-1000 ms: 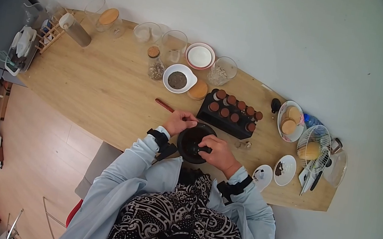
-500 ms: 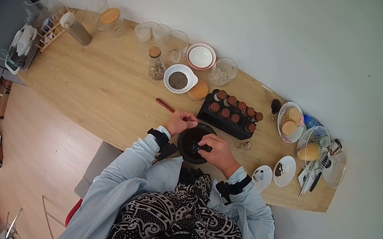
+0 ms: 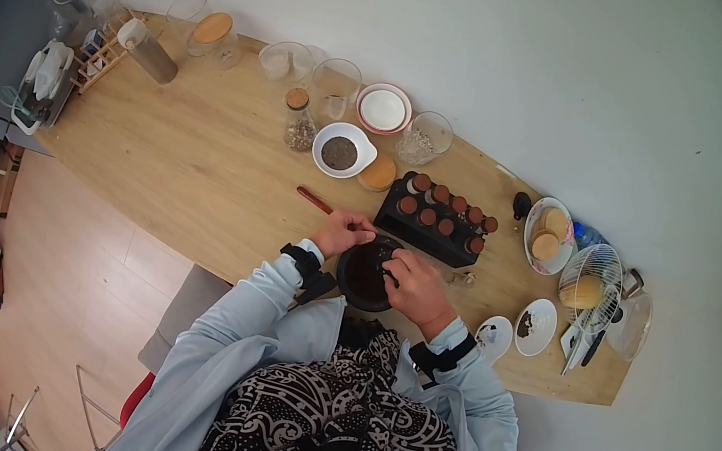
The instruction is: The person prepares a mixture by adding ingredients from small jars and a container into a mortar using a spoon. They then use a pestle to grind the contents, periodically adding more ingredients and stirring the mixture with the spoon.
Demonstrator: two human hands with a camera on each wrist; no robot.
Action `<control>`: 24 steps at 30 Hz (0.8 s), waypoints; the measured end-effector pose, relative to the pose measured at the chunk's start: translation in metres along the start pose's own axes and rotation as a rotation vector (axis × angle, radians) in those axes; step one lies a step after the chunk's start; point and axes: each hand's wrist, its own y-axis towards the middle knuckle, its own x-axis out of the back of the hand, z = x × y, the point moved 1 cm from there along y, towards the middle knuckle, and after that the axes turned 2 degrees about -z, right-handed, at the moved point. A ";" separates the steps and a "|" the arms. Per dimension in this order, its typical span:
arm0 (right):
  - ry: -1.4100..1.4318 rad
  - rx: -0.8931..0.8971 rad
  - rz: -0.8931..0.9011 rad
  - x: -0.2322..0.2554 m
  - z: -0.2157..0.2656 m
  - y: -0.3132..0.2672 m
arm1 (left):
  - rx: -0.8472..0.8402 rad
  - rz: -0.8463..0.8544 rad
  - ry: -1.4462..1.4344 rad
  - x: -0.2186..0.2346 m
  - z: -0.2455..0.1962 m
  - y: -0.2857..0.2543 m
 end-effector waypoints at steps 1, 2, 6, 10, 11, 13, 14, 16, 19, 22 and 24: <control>0.001 0.001 0.001 -0.001 0.000 -0.001 | 0.002 0.003 -0.012 0.000 -0.001 -0.001; 0.001 -0.054 0.049 -0.004 0.000 -0.004 | 0.004 0.000 -0.013 0.000 0.001 -0.001; 0.137 -0.260 0.178 -0.007 0.000 -0.008 | -0.005 -0.023 -0.028 -0.001 0.005 0.002; 0.303 -0.266 0.178 -0.010 -0.003 -0.009 | 0.005 0.018 -0.025 0.001 0.003 0.002; 0.291 -0.232 0.124 -0.012 0.000 -0.008 | 0.005 0.019 -0.025 0.000 0.001 0.002; 0.287 -0.196 0.073 -0.015 0.004 -0.005 | -0.016 -0.008 0.006 0.000 -0.001 -0.001; 0.228 -0.130 0.013 -0.014 0.005 -0.002 | -0.014 -0.011 0.007 0.001 0.003 0.000; 0.168 -0.065 -0.047 -0.014 0.004 0.001 | -0.018 0.002 0.042 0.001 0.005 0.002; 0.128 -0.066 -0.026 -0.012 -0.001 -0.001 | -0.004 0.000 0.033 0.001 0.002 0.000; 0.056 -0.136 0.064 -0.010 0.002 -0.008 | -0.008 -0.001 0.010 0.001 0.004 0.001; 0.138 -0.267 0.171 -0.008 0.002 -0.013 | -0.005 0.000 0.001 0.001 0.005 0.002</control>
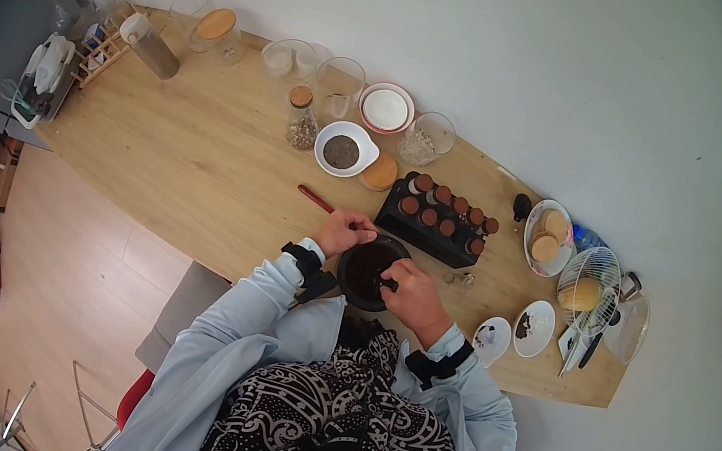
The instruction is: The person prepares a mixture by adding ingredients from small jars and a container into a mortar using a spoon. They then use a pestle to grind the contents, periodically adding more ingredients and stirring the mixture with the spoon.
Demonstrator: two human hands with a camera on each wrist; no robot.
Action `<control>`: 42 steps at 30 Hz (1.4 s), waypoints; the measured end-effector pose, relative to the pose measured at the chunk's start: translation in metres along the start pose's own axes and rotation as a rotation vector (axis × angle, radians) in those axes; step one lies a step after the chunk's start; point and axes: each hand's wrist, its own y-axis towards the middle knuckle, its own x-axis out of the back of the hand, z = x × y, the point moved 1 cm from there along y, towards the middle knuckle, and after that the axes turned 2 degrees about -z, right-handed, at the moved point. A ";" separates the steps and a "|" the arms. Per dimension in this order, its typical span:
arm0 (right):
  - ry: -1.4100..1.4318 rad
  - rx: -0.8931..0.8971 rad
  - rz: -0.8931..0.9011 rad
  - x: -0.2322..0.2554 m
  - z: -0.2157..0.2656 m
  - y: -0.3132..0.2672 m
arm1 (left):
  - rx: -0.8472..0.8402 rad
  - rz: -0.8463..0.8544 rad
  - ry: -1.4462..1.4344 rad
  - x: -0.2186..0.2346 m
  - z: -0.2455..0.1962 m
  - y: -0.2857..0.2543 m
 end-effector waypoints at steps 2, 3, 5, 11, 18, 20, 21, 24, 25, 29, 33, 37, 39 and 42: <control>0.050 -0.022 0.024 0.005 0.003 0.002 | 0.002 0.008 -0.007 -0.001 -0.003 0.000; 0.104 -0.043 0.048 0.006 0.004 0.004 | 0.003 0.007 -0.003 -0.001 -0.004 -0.001; 0.073 -0.007 -0.012 0.008 0.009 0.008 | 0.007 0.003 0.000 -0.002 -0.004 -0.002; -0.176 0.075 -0.019 0.005 0.009 0.010 | -0.030 -0.052 0.002 -0.002 0.003 0.001; 0.144 0.012 -0.069 -0.006 0.007 0.012 | 0.006 0.000 -0.003 -0.002 -0.003 -0.002; 0.074 -0.010 -0.071 0.000 0.008 0.014 | 0.010 -0.005 0.004 -0.002 -0.001 0.000; 0.009 -0.031 -0.065 0.003 0.007 0.016 | -0.007 -0.011 -0.022 -0.003 0.001 0.001; -0.143 0.037 0.054 0.016 -0.002 0.017 | -0.009 -0.022 -0.037 -0.002 -0.002 -0.003; -0.147 0.034 0.048 0.018 -0.002 0.016 | 0.003 -0.023 -0.029 -0.003 -0.004 -0.003; 0.084 -0.027 0.129 0.011 0.005 0.014 | -0.010 -0.011 -0.019 -0.003 -0.006 -0.004; 0.241 -0.015 -0.078 -0.005 -0.004 0.017 | -0.025 0.007 -0.031 -0.001 0.001 0.000; 0.136 0.004 -0.222 0.006 -0.013 0.013 | -0.023 0.019 0.010 0.001 -0.001 -0.002; 0.054 -0.011 -0.167 0.016 -0.011 0.007 | -0.039 0.022 0.019 -0.001 -0.002 -0.002; 0.008 0.052 -0.214 0.010 -0.011 0.000 | -0.011 0.024 -0.094 0.001 0.004 0.001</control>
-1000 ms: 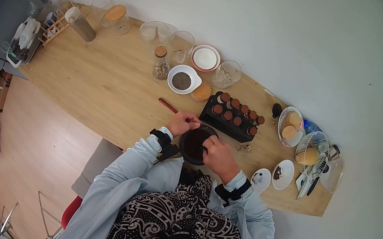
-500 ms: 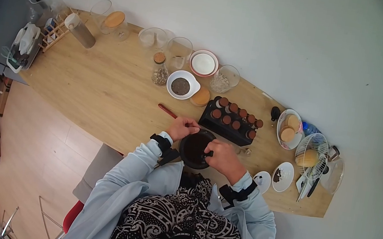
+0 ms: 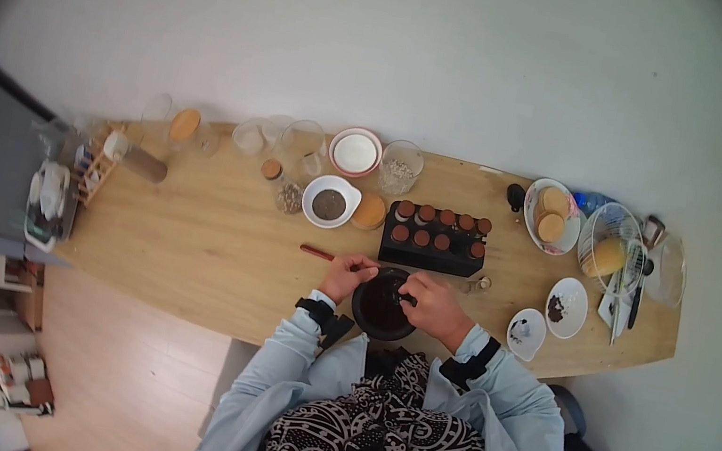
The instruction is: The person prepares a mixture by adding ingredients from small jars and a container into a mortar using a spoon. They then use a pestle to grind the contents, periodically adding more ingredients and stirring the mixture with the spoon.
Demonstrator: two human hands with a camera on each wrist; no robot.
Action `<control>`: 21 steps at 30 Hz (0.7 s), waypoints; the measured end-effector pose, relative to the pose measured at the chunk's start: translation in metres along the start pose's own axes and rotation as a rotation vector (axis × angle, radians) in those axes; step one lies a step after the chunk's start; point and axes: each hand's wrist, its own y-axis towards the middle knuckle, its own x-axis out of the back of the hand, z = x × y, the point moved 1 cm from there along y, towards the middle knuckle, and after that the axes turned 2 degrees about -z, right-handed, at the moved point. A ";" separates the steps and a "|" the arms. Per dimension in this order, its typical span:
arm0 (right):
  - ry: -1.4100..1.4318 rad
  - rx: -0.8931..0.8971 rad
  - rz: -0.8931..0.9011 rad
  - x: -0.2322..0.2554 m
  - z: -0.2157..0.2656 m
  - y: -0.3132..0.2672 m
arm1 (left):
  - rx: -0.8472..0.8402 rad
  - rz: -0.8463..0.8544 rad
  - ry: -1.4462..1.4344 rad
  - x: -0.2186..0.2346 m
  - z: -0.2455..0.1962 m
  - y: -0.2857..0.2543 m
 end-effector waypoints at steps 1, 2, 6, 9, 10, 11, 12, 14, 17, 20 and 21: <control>0.004 -0.012 -0.033 -0.006 -0.001 -0.003 | -0.001 0.021 0.028 0.000 -0.003 -0.001; 0.053 0.038 -0.064 -0.014 -0.002 -0.006 | 0.023 0.009 0.029 0.000 -0.006 -0.002; 0.206 0.068 0.022 -0.030 -0.012 -0.011 | 0.042 -0.009 0.068 -0.002 -0.014 -0.005; 0.149 -0.025 0.240 -0.020 -0.020 -0.008 | 0.030 -0.003 0.088 -0.001 -0.012 -0.006; 0.150 -0.032 0.224 -0.016 -0.020 -0.008 | 0.026 -0.003 0.082 -0.002 -0.013 -0.005; 0.090 0.005 0.210 -0.012 -0.019 -0.007 | 0.027 0.007 0.091 -0.003 -0.013 -0.005; 0.031 0.043 0.197 -0.010 -0.017 -0.006 | 0.033 0.000 0.093 -0.002 -0.013 -0.005; 0.033 0.096 0.099 -0.008 -0.014 -0.002 | 0.044 -0.002 0.098 0.000 -0.011 -0.005; -0.044 0.169 0.040 -0.009 -0.007 0.000 | 0.048 0.008 0.075 -0.001 -0.013 -0.005; -0.139 0.086 0.122 -0.010 0.003 0.001 | 0.055 0.000 0.062 -0.002 -0.014 -0.006; -0.164 -0.016 0.174 -0.009 0.005 0.001 | 0.043 0.005 0.072 -0.002 -0.014 -0.006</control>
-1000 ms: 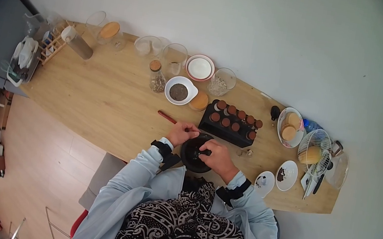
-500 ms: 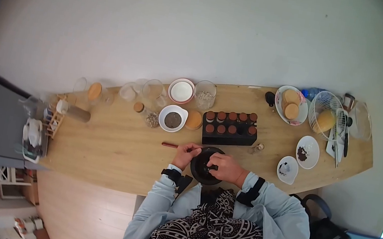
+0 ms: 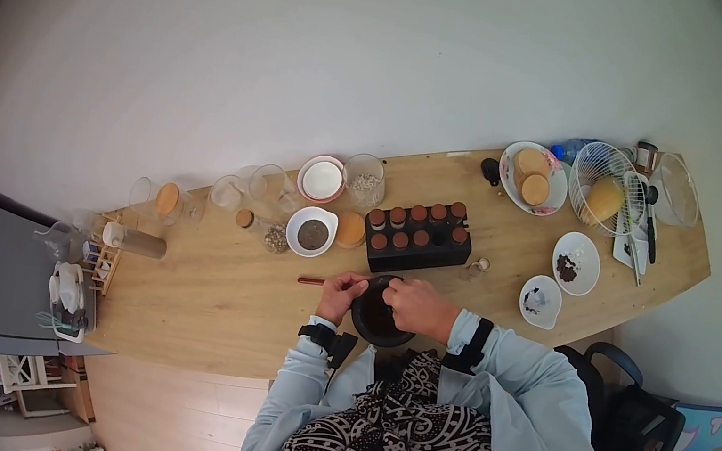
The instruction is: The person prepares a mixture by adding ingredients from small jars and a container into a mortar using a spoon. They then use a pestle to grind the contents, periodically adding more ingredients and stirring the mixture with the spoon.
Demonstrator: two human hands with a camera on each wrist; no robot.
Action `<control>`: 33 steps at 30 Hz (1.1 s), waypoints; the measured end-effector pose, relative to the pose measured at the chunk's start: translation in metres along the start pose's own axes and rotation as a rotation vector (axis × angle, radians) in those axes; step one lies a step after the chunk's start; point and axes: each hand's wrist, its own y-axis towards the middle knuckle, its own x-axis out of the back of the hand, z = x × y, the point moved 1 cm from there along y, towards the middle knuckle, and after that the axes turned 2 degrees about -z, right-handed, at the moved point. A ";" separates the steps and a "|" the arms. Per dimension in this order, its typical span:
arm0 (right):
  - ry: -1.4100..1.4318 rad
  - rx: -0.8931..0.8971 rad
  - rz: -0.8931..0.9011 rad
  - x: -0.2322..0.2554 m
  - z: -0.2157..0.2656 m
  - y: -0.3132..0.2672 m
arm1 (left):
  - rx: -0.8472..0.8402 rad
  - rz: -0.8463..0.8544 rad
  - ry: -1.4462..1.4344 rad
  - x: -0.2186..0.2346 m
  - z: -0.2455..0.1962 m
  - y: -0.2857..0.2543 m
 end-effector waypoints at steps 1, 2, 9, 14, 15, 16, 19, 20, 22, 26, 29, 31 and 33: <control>0.001 0.001 0.002 -0.002 0.000 -0.001 | -0.013 0.005 0.010 0.001 0.001 0.000; 0.076 -0.069 0.033 -0.004 -0.002 -0.001 | -0.013 0.002 0.009 0.001 0.001 0.000; 0.429 -0.145 -0.008 -0.021 -0.016 0.003 | 0.008 -0.011 0.022 0.005 0.006 0.003; 0.315 -0.086 -0.124 -0.013 -0.022 0.004 | 0.023 -0.009 0.047 0.005 0.005 0.002; 0.242 -0.070 -0.124 -0.009 -0.020 0.003 | 0.008 -0.008 0.022 0.004 0.004 0.001; 0.240 -0.069 -0.123 -0.006 -0.017 0.002 | -0.008 -0.006 -0.003 0.003 0.004 0.002; 0.161 -0.111 0.065 -0.005 -0.009 0.002 | -0.010 -0.010 0.001 0.002 0.005 0.002; 0.216 -0.133 0.108 -0.006 -0.007 0.004 | -0.014 -0.008 0.000 0.003 0.004 0.002; 0.264 -0.160 0.147 -0.009 -0.003 0.007 | 0.035 -0.008 0.033 0.005 0.004 0.002; 0.354 -0.144 -0.068 -0.017 -0.009 0.010 | 0.021 0.015 0.018 0.004 0.003 0.002; 0.260 -0.122 -0.102 -0.006 -0.013 0.009 | 0.014 -0.007 0.037 0.004 0.003 0.001; 0.194 -0.106 -0.079 0.002 -0.013 0.010 | 0.010 0.001 0.026 0.004 0.002 0.001; 0.148 -0.107 0.105 0.006 -0.012 0.011 | 0.023 0.000 0.013 0.003 0.001 0.001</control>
